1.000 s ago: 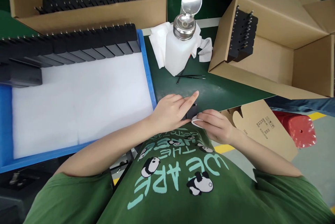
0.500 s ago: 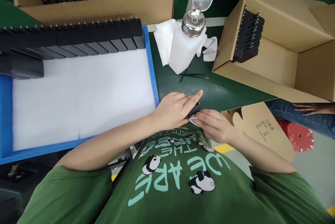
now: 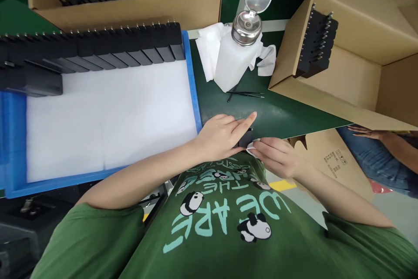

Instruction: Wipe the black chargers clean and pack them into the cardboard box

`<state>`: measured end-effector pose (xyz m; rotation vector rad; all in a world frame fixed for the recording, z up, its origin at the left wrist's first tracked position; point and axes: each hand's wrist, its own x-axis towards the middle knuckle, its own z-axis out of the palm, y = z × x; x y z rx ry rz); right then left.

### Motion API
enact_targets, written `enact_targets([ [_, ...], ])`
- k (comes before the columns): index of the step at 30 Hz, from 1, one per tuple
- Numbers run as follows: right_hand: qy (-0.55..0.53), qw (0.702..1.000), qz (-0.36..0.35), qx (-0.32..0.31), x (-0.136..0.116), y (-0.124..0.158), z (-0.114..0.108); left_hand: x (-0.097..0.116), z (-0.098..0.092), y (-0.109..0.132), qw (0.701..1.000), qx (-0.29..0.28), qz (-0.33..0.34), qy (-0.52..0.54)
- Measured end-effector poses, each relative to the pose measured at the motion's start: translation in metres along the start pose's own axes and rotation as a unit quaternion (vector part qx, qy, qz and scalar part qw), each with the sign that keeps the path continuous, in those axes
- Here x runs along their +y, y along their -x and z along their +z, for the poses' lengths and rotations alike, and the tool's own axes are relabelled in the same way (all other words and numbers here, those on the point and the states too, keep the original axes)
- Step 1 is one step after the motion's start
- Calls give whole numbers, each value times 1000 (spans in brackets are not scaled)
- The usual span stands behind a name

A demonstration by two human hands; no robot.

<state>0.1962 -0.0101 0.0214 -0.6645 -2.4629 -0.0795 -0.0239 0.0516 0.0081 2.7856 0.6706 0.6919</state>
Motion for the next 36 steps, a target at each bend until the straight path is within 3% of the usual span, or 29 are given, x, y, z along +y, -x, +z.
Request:
enact_targets([
  [18,-9,998,-47,41,9,8,10,0,0,0,1000,-13,-5,12],
  [25,-11,998,-51,46,9,10,15,0,-1,-1,1000,22,4,0],
  [32,-5,998,-36,42,9,9,9,0,0,1,1000,-20,-14,20],
  [36,-5,997,-46,64,10,6,17,0,1,0,999,-29,-15,23],
])
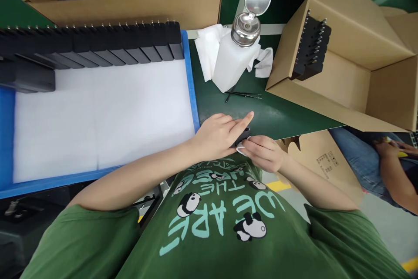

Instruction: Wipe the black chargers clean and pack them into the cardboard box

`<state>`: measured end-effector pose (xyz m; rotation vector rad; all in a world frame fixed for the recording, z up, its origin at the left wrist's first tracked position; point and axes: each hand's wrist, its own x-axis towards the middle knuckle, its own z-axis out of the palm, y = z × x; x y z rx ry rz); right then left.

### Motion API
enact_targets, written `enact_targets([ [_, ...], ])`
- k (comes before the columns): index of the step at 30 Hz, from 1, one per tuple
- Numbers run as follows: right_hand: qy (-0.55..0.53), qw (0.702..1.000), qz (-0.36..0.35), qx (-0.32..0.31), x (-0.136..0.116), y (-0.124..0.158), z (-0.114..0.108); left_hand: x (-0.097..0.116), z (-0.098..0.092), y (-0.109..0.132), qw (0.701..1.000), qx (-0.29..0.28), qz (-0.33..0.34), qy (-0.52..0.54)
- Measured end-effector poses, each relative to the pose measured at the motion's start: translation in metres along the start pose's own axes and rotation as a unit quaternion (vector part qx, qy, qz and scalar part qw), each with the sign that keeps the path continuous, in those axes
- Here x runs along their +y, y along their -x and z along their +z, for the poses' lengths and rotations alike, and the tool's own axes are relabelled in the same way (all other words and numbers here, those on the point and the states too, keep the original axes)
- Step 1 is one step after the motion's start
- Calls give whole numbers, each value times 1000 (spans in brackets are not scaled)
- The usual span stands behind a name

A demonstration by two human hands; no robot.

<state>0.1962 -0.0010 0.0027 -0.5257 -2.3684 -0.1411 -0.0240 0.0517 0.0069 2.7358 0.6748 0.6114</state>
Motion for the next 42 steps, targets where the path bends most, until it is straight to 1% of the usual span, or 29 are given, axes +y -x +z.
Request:
enact_targets([
  [2,-1,1000,-1,4,0,-1,4,-1,-5,-1,1000,-9,5,11],
  [4,1,1000,1,4,-1,-1,5,-3,-14,-1,999,-24,13,27],
  [6,4,1000,6,2,-3,-2,4,-6,-24,-2,998,-50,14,35],
  [8,7,1000,10,3,-4,-3,2,-10,-32,-2,996,-87,3,35],
  [10,8,1000,14,2,-6,-6,1,-13,-34,-1,992,-125,-12,30],
  [12,7,1000,20,-3,-7,-8,1,-15,-33,0,988,-148,-24,30],
  [17,-4,999,43,-22,-13,-18,10,-15,-27,3,987,-145,-31,54],
  [21,-21,998,59,-29,-21,-32,24,-15,-23,5,987,-136,-33,74],
  [23,-28,997,64,-28,-23,-40,26,-15,-24,4,986,-135,-35,94],
  [24,-39,997,67,-29,-24,-43,24,-16,-26,4,984,-135,-32,113],
  [26,-79,993,84,-31,-22,-47,14,-20,-35,3,976,-144,-24,159],
  [28,-114,985,127,-15,-20,-45,-3,-27,-49,4,968,-165,-30,188],
  [31,-80,970,224,52,-18,-34,-25,-38,-67,6,960,-206,-81,172],
  [33,-54,961,262,70,-19,-22,-29,-43,-73,7,956,-230,-115,139],
  [35,-50,962,265,48,-24,-9,-24,-45,-73,6,954,-247,-128,111],
  [38,-35,968,247,7,-32,3,-8,-44,-69,4,955,-253,-119,96],
  [40,-18,971,239,-2,-37,4,1,-43,-67,4,958,-246,-112,94],
  [42,-5,973,230,2,-40,-3,8,-43,-66,4,961,-238,-109,94],
])
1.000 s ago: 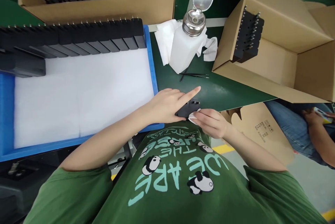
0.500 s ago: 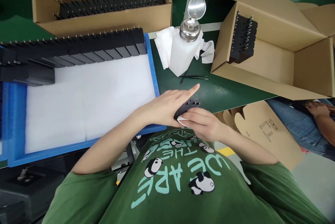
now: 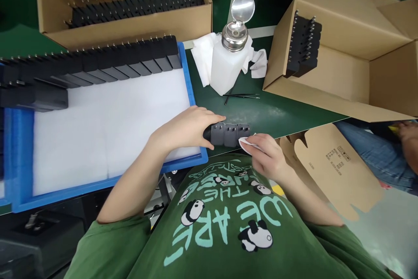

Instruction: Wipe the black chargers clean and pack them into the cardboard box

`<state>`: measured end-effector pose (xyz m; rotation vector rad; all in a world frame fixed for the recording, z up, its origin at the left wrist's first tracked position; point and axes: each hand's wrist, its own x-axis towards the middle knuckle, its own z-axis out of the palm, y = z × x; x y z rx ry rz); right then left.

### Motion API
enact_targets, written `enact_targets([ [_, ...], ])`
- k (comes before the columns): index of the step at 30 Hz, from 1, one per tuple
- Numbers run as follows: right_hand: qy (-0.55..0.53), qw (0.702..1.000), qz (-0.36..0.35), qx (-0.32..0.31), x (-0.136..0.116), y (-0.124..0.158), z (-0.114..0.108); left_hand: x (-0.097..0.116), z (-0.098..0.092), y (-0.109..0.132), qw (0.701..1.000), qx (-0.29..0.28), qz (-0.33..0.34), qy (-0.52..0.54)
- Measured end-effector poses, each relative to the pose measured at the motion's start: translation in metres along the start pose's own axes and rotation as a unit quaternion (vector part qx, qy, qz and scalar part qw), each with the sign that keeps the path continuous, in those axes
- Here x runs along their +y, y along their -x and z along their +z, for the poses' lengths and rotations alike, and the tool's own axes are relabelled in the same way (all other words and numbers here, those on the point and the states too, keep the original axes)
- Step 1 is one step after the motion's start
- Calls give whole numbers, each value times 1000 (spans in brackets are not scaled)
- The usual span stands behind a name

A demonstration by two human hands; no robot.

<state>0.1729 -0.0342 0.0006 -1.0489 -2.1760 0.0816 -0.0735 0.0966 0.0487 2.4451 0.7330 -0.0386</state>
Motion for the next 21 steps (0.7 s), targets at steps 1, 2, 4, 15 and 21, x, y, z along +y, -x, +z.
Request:
enact_targets([
  [1,4,1000,-8,-1,-3,-5,3,0,0,0,1000,3,2,-1],
  [2,6,1000,-19,-4,-7,-11,6,-1,0,0,1000,5,4,-2],
  [4,7,999,-46,-15,-14,-25,12,0,0,-1,1000,5,14,-7],
  [15,63,997,34,5,-28,-62,15,9,1,-5,1000,-9,-18,-15],
  [21,231,963,58,-123,-42,-77,26,11,-2,-8,999,-24,-24,-39],
])
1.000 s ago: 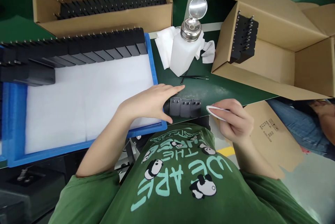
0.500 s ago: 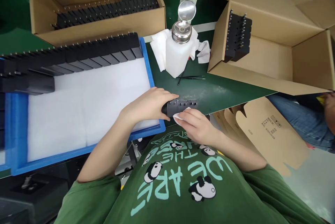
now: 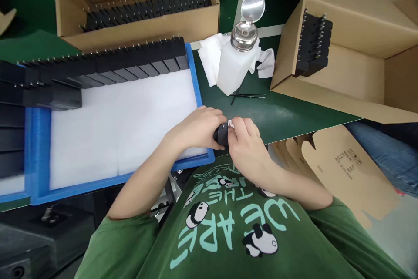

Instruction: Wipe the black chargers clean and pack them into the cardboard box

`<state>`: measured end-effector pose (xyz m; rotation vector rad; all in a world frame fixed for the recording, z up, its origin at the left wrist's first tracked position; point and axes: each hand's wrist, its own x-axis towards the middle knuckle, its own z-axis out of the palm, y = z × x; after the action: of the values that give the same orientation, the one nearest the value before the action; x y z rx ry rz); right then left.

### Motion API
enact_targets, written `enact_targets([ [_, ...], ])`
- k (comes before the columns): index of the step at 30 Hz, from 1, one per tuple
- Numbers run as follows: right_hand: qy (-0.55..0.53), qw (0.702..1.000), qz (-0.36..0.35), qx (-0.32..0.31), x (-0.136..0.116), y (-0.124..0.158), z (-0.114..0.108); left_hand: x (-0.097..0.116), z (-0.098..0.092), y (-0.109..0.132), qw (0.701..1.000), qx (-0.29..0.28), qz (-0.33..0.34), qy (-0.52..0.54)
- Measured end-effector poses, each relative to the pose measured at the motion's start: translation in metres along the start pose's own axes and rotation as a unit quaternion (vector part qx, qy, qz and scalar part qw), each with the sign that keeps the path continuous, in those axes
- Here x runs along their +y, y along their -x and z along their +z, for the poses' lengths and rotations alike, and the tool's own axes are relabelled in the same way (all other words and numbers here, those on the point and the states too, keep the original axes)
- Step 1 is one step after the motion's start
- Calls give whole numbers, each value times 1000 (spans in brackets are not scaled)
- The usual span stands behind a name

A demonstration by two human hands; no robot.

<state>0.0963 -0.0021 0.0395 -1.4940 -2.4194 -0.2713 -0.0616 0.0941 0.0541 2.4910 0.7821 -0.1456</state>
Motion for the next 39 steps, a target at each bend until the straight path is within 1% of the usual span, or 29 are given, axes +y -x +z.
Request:
enact_targets([
  [2,34,999,-10,1,-6,-2,0,1,-1,-1,1000,-6,-4,2],
  [5,74,996,-33,27,-10,-2,0,2,-1,-1,1000,-6,-5,2],
  [9,81,993,-73,49,-14,1,-1,0,2,0,1000,9,5,-6],
  [12,57,991,-108,48,-15,6,-5,-3,5,0,1000,23,10,-12],
  [15,20,989,-143,35,-10,12,-12,-3,6,-1,1000,20,10,-10],
  [17,-36,987,-157,13,-4,18,-17,-3,6,-1,1000,17,11,-4],
  [19,-118,982,-150,-11,4,23,-19,-4,5,-2,1000,14,8,5],
  [20,-158,978,-139,-6,8,26,-19,-4,5,-2,1000,10,7,10],
  [21,-191,974,-123,13,12,29,-18,-5,5,-2,1000,7,5,14],
  [23,-222,967,-90,82,19,35,-15,-6,5,-2,1000,-1,3,21],
  [24,-226,963,-87,118,22,38,-12,-7,5,-2,1000,-5,3,24],
  [25,-230,958,-98,142,24,42,-10,-7,5,-2,1000,-10,1,27],
  [26,-234,954,-120,146,26,45,-7,-8,5,-2,1000,-14,-1,28],
  [27,-241,949,-149,135,27,48,-5,-8,5,-2,999,-18,-2,30],
  [29,-253,944,-192,94,27,53,0,-8,5,-2,999,-22,-4,33],
  [30,-253,944,-197,72,27,55,2,-8,5,-2,999,-23,-3,35],
  [32,-236,950,-196,56,28,56,6,-9,5,-1,999,-24,2,42],
  [36,-195,955,-206,81,33,50,11,-11,5,0,997,-29,9,72],
  [38,-206,953,-195,102,34,43,11,-12,5,0,996,-28,11,84],
  [39,-217,952,-179,117,33,39,11,-13,5,-1,996,-25,13,87],
])
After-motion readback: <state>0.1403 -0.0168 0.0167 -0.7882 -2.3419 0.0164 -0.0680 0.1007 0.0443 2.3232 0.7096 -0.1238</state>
